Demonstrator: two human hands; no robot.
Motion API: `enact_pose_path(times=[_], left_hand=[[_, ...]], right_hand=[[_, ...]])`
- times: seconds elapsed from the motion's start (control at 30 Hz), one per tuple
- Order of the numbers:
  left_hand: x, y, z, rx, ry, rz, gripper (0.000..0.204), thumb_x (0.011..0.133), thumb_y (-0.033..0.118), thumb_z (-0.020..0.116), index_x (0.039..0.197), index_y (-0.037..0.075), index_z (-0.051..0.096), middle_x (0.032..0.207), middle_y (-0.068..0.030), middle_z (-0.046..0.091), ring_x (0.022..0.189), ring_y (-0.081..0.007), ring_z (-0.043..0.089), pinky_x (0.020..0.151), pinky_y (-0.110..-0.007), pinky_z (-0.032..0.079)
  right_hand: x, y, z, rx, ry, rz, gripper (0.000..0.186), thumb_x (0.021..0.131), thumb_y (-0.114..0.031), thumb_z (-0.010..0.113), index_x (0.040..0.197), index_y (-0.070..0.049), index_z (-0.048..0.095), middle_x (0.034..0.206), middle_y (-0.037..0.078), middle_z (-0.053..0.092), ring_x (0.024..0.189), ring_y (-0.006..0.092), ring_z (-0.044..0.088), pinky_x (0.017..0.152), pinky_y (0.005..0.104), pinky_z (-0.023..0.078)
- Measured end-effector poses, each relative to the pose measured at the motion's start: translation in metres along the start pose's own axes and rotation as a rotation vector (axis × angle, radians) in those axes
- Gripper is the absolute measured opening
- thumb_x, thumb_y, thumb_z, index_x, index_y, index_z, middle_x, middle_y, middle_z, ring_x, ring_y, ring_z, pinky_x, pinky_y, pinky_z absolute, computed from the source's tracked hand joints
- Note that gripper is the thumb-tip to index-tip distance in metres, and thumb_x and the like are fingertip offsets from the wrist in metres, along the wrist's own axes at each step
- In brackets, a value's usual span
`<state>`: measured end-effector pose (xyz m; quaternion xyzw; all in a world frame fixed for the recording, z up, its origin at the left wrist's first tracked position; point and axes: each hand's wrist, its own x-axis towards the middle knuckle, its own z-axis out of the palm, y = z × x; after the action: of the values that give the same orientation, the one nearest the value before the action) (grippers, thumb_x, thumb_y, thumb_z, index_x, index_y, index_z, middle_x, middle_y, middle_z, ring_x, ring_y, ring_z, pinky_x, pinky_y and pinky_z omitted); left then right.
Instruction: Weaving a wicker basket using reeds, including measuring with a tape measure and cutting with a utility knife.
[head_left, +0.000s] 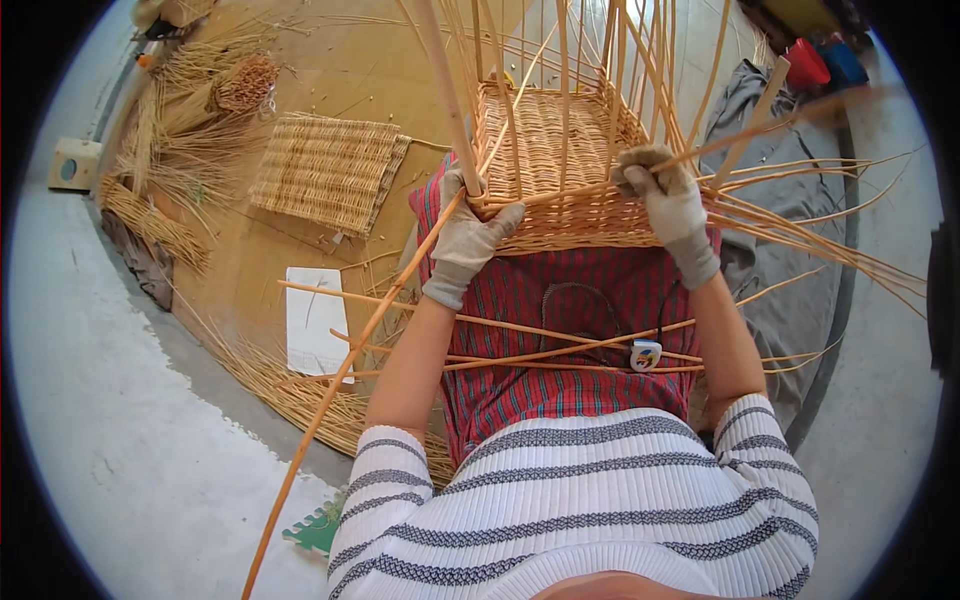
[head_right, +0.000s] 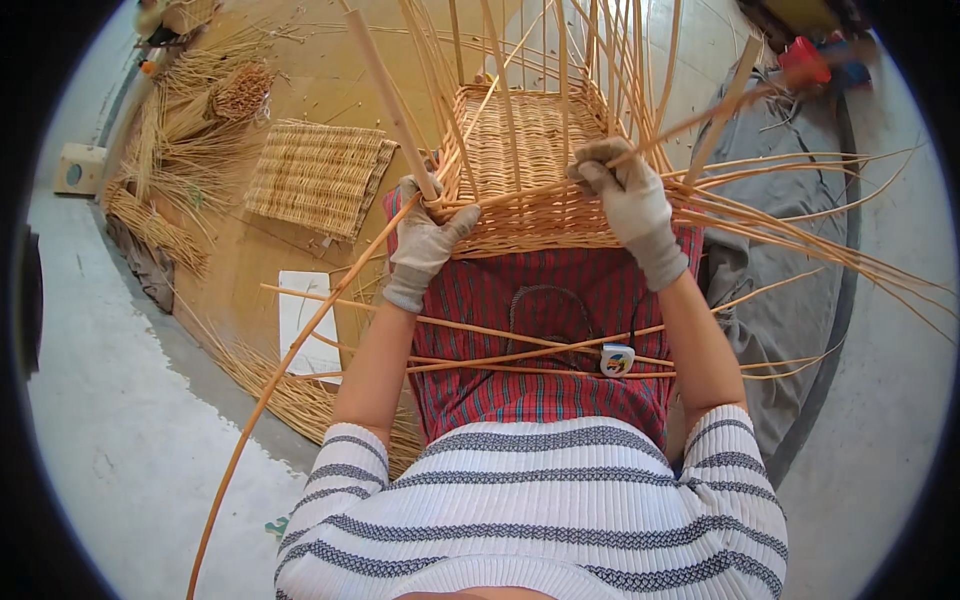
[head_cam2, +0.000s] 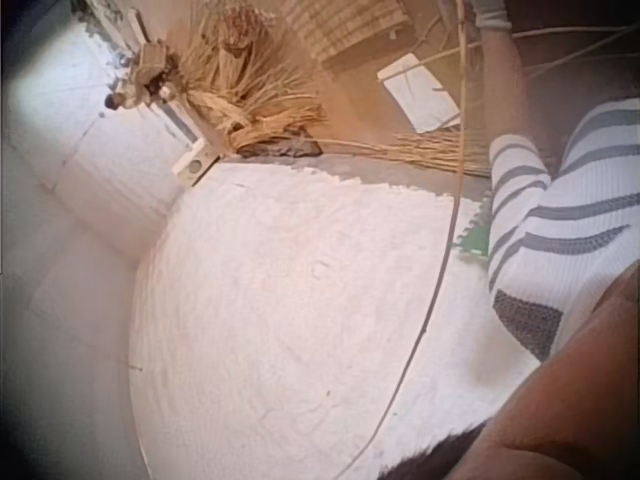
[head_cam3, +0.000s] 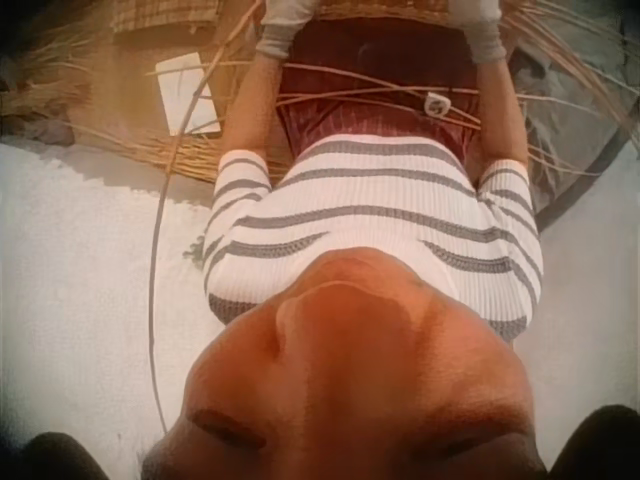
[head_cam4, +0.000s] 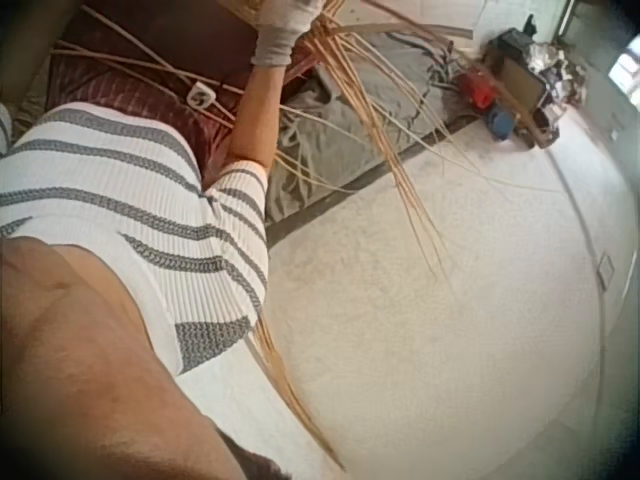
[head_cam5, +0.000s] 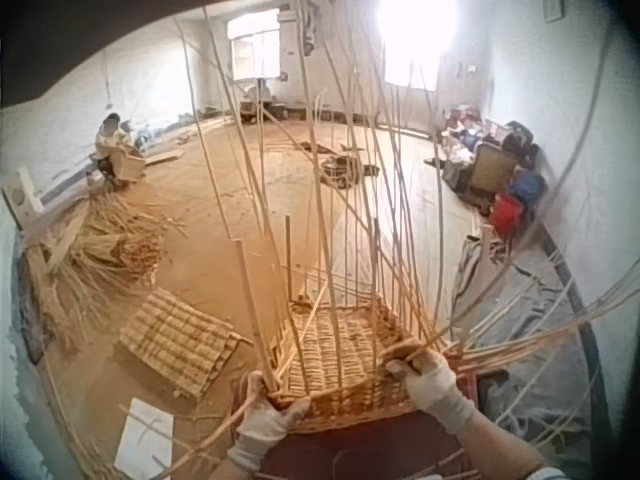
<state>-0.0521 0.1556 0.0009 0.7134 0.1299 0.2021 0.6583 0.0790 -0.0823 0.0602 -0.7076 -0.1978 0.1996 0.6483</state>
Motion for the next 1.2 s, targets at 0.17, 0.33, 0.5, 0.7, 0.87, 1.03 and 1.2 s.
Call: enact_pose_path(times=[0.17, 0.33, 0.5, 0.7, 0.87, 1.03, 1.2], left_hand=[[-0.003, 0.001, 0.001, -0.057, 0.081, 0.051, 0.054, 0.078, 0.009, 0.084, 0.11, 0.008, 0.04, 0.093, -0.0011, 0.043, 0.072, -0.0079, 0.049, 0.062, -0.021, 0.052], [-0.004, -0.004, 0.001, -0.099, 0.051, -0.026, 0.049, 0.079, 0.009, 0.084, 0.106, 0.008, 0.044, 0.087, 0.0007, 0.044, 0.07, -0.0075, 0.048, 0.066, -0.021, 0.055], [0.0, -0.011, 0.012, -0.099, 0.223, -0.109, 0.045, 0.08, 0.012, 0.085, 0.102, 0.009, 0.047, 0.089, 0.0012, 0.044, 0.076, -0.0091, 0.043, 0.068, -0.025, 0.046], [0.002, -0.018, 0.015, -0.103, 0.299, -0.042, 0.042, 0.082, 0.01, 0.083, 0.099, 0.008, 0.045, 0.087, 0.0006, 0.044, 0.075, -0.0103, 0.043, 0.069, -0.026, 0.044], [0.002, -0.028, 0.01, 0.004, 0.245, 0.044, 0.045, 0.08, 0.011, 0.085, 0.106, 0.008, 0.047, 0.087, 0.002, 0.046, 0.076, -0.0093, 0.048, 0.073, -0.024, 0.051], [-0.036, 0.002, 0.014, -0.102, 0.22, 0.151, 0.048, 0.09, 0.002, 0.07, 0.13, 0.004, 0.046, 0.114, -0.0095, 0.058, 0.103, -0.0157, 0.06, 0.089, -0.029, 0.054], [-0.057, 0.06, 0.05, 0.46, 0.185, 0.41, 0.029, 0.093, 0.008, 0.063, 0.122, 0.009, 0.059, 0.12, -0.0155, 0.065, 0.108, -0.0298, 0.065, 0.091, -0.039, 0.053]], right_hand=[[-0.062, -0.032, 0.044, -0.127, 0.122, -0.445, 0.017, 0.098, 0.005, 0.05, 0.111, -0.001, 0.061, 0.099, 0.01, 0.069, 0.098, 0.0203, 0.069, 0.087, 0.0328, 0.056], [-0.01, -0.088, 0.062, -0.364, -0.076, -0.544, 0.029, 0.1, -0.01, 0.05, 0.127, -0.007, 0.06, 0.115, 0.017, 0.069, 0.107, 0.0322, 0.067, 0.089, 0.0399, 0.054], [0.109, -0.101, 0.107, -0.661, -0.079, -0.468, 0.042, 0.099, -0.028, 0.056, 0.138, -0.013, 0.053, 0.112, 0.018, 0.068, 0.102, 0.0356, 0.067, 0.091, 0.0411, 0.052], [0.141, -0.092, 0.136, -1.231, 0.261, -0.292, 0.066, 0.094, -0.032, 0.063, 0.152, -0.017, 0.035, 0.135, 0.023, 0.052, 0.099, 0.0334, 0.068, 0.078, 0.0408, 0.055], [0.111, -0.073, 0.119, 0.17, 0.307, -0.796, 0.062, 0.101, -0.01, 0.05, 0.157, -0.015, 0.024, 0.139, 0.008, 0.048, 0.083, 0.0145, 0.062, 0.061, 0.0254, 0.048], [0.041, -0.02, 0.066, 0.223, 0.203, -0.71, 0.054, 0.105, -0.009, 0.041, 0.156, -0.016, 0.026, 0.112, -0.001, 0.057, 0.067, 0.0059, 0.045, 0.055, 0.0211, 0.041], [0.004, 0.04, 0.014, 0.374, 0.1, -0.636, 0.05, 0.108, -0.02, 0.04, 0.156, -0.024, 0.024, 0.082, 0.002, 0.055, 0.066, 0.0088, 0.05, 0.057, 0.0241, 0.045]])
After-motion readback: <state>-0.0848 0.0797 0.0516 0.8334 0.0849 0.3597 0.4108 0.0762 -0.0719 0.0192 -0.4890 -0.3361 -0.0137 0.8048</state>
